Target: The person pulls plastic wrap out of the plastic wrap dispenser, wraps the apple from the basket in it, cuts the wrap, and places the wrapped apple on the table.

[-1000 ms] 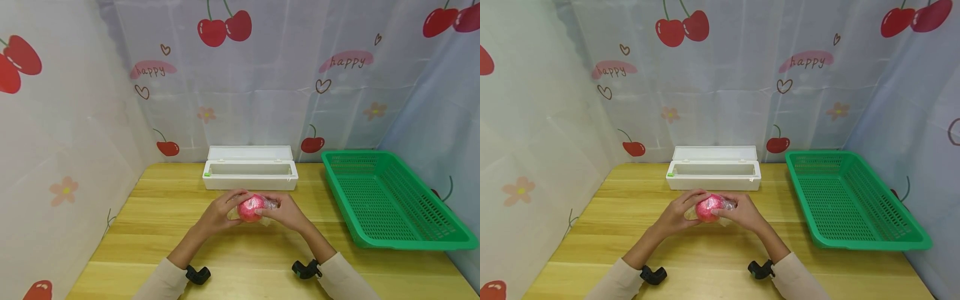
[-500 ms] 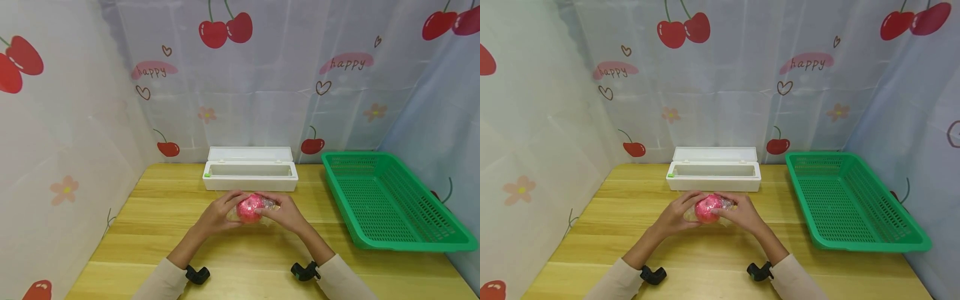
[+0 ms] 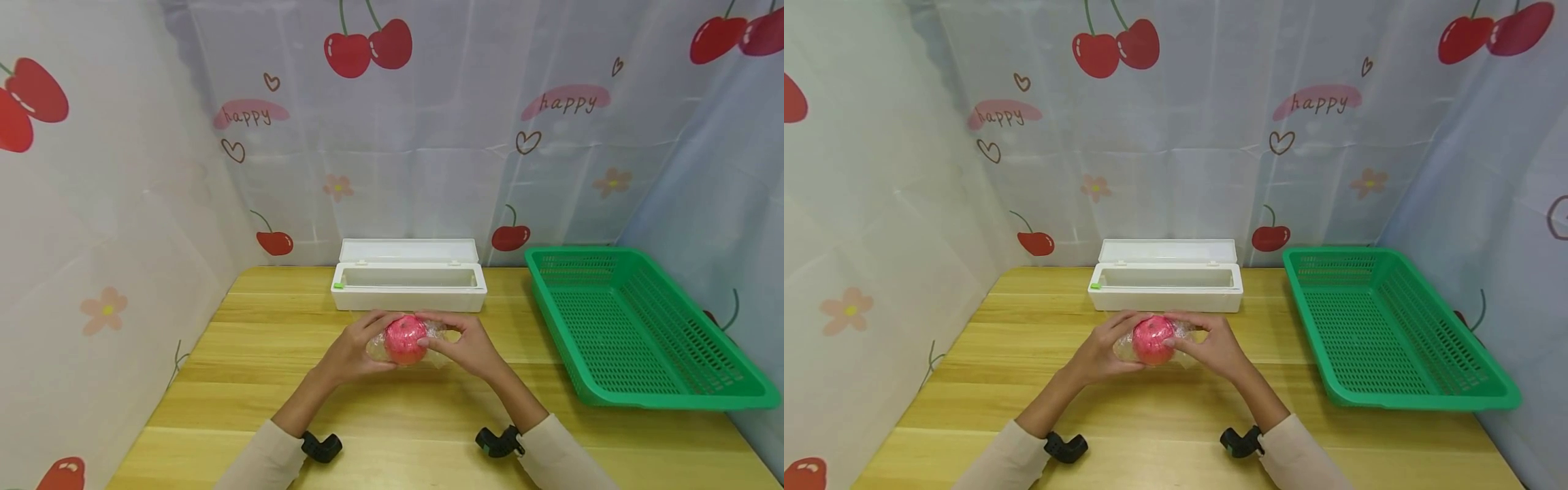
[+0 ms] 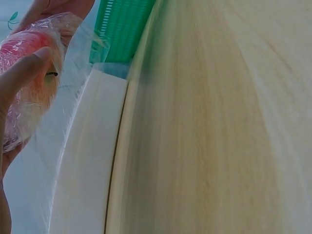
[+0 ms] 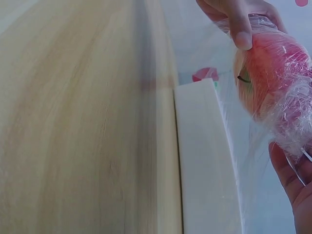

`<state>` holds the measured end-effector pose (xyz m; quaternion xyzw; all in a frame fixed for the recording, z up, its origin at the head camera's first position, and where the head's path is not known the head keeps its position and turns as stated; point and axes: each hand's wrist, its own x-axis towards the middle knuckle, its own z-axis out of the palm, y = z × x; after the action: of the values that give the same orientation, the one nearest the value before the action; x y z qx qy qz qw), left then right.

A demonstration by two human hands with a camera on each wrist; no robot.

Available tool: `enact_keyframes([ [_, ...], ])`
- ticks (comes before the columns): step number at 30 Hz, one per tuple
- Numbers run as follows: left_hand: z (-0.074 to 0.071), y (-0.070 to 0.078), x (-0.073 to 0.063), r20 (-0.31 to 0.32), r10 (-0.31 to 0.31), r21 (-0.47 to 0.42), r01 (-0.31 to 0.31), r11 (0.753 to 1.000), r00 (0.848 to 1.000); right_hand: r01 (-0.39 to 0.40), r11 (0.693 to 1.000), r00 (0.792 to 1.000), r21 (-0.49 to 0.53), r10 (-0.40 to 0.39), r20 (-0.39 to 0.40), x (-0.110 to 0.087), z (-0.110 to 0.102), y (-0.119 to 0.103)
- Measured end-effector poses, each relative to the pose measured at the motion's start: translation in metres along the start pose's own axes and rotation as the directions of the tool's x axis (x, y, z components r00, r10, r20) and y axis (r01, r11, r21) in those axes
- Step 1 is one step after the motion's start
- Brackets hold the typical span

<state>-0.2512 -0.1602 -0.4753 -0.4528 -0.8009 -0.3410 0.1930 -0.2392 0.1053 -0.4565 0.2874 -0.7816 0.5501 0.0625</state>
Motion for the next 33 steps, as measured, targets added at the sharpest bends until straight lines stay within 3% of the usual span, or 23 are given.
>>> enact_keyframes([
  [6, 0.0, -0.001, -0.001, 0.01, -0.027, -0.03, 0.027, 0.999, 1.0, 0.055, 0.998, 0.998, 0.024, -0.055, 0.019, 0.001, 0.0, 0.002],
  [12, 0.0, -0.002, -0.001, 0.019, -0.04, -0.033, 0.04, 0.999, 0.999, 0.061, 0.997, 0.998, 0.041, -0.062, 0.023, 0.001, 0.001, 0.003],
  [17, 0.0, -0.002, -0.001, 0.016, -0.058, -0.053, 0.059, 0.997, 0.998, 0.083, 0.996, 0.996, 0.037, -0.084, 0.03, 0.001, 0.001, -0.011],
  [23, -0.002, -0.002, 0.001, 0.012, -0.081, -0.108, 0.082, 0.991, 0.997, 0.043, 0.999, 0.998, 0.031, -0.045, 0.055, -0.001, -0.002, -0.034],
  [33, -0.001, -0.007, 0.0, -0.013, -0.108, -0.167, 0.104, 0.981, 0.994, -0.003, 1.0, 0.995, -0.016, 0.004, 0.098, -0.002, 0.0, -0.028],
])
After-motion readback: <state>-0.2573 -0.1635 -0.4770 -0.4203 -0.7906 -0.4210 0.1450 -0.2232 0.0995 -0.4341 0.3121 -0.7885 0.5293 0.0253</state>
